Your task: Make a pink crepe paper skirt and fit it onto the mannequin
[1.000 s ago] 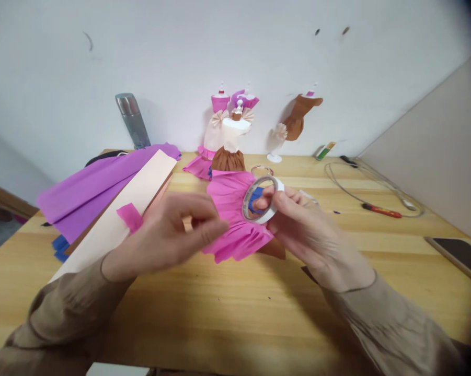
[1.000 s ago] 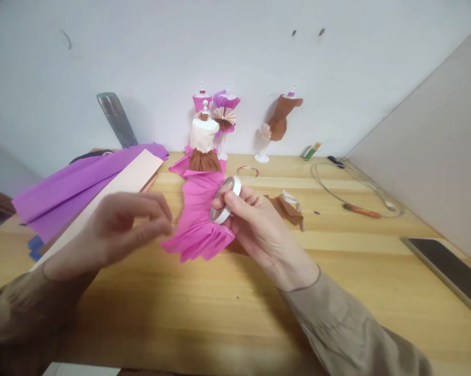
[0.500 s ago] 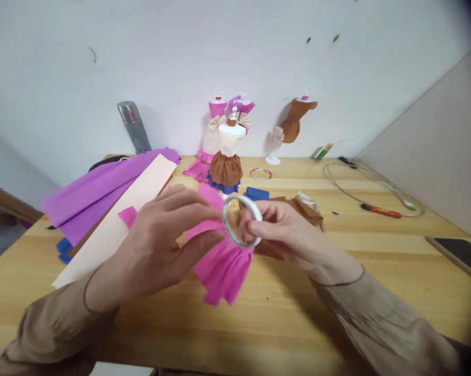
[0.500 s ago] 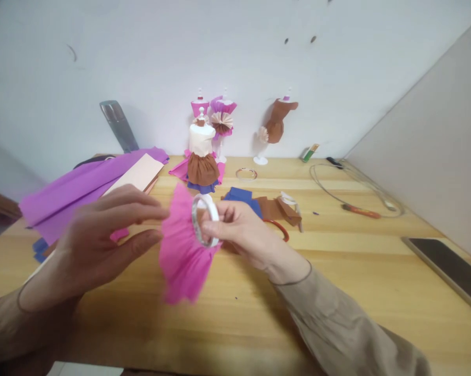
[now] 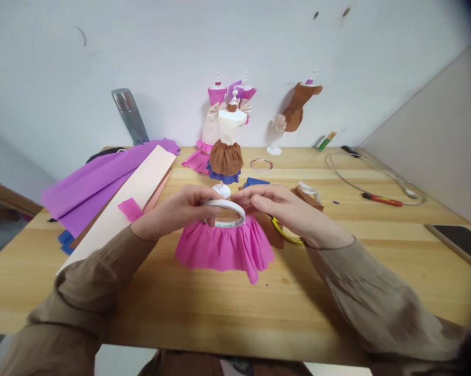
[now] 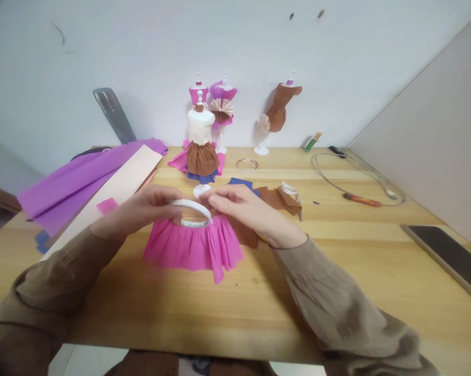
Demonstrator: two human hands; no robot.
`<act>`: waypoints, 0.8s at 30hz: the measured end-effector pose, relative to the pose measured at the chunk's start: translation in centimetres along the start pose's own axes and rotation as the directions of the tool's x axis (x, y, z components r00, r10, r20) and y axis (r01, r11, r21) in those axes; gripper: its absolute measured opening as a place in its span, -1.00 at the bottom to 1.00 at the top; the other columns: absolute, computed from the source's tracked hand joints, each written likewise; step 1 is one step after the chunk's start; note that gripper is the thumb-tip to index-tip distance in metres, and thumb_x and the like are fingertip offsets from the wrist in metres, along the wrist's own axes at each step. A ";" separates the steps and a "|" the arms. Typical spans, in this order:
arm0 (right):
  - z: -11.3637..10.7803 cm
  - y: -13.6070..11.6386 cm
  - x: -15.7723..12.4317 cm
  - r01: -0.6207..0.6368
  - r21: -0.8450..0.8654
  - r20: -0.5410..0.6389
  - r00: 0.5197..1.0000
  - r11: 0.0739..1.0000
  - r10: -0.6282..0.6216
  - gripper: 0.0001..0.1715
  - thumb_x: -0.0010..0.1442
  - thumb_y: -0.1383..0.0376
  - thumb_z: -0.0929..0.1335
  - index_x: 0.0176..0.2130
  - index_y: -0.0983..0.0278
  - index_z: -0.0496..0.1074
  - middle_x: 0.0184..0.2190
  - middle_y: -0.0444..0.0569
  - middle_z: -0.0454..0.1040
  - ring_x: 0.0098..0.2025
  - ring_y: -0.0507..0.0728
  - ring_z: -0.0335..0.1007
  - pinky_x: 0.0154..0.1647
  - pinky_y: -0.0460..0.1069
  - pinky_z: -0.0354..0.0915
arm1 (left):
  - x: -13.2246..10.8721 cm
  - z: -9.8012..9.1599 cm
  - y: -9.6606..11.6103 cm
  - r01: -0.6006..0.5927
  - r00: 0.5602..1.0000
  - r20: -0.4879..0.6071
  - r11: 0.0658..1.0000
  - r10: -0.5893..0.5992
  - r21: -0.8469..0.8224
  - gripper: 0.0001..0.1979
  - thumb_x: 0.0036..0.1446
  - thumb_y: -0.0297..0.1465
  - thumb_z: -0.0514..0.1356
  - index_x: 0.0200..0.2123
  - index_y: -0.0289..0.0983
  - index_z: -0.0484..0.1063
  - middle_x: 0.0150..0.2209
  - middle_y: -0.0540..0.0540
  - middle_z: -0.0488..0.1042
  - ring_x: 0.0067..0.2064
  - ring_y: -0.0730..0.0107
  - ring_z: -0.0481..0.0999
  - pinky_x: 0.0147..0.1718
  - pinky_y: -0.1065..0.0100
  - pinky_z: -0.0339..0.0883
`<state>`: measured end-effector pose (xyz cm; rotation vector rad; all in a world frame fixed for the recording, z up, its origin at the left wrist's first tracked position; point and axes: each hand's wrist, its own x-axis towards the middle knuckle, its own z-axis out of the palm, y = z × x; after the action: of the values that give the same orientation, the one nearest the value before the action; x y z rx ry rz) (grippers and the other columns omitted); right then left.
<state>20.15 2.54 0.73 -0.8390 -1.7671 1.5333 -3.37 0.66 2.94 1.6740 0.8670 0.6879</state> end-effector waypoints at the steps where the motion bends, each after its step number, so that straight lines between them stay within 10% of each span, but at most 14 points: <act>1: -0.1 0.5 0.2 -0.020 0.055 -0.029 0.999 0.998 0.021 -0.53 0.18 -0.05 0.39 -0.07 0.19 0.57 -0.07 -0.01 0.58 -0.02 0.14 0.47 0.05 0.02 0.31 | -0.1 -0.3 0.0 0.011 1.000 -0.013 1.000 -0.012 -0.029 -0.88 0.14 -0.40 0.23 -0.36 -0.35 0.52 -0.49 -0.01 0.48 -0.45 0.53 0.43 -0.43 0.49 0.30; 9: -0.3 3.6 1.7 -0.276 0.379 0.165 0.959 0.883 0.229 -0.56 -0.01 0.00 0.52 -0.25 0.27 0.61 -0.43 -0.09 0.58 -0.45 0.00 0.43 -0.40 -0.10 0.34 | -0.6 -1.8 0.3 0.017 1.000 -0.025 0.998 -0.019 -0.062 -0.89 0.11 -0.41 0.29 -0.34 -0.37 0.56 -0.48 -0.04 0.52 -0.42 0.50 0.48 -0.39 0.47 0.37; 24: 0.0 2.6 1.3 -0.183 0.345 -0.080 0.972 0.921 0.223 -0.69 -0.12 0.16 0.60 -0.48 0.29 0.53 -0.52 -0.15 0.49 -0.48 -0.06 0.34 -0.44 -0.15 0.25 | -1.0 -2.9 1.0 0.033 0.998 -0.048 0.994 -0.028 0.102 -0.77 0.12 -0.37 0.29 -0.17 -0.36 0.59 -0.42 -0.07 0.54 -0.40 0.49 0.43 -0.41 0.48 0.32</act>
<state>19.57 3.89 -1.81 -0.9381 -1.3139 1.8159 -6.06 1.24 4.60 1.7385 0.9736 0.6738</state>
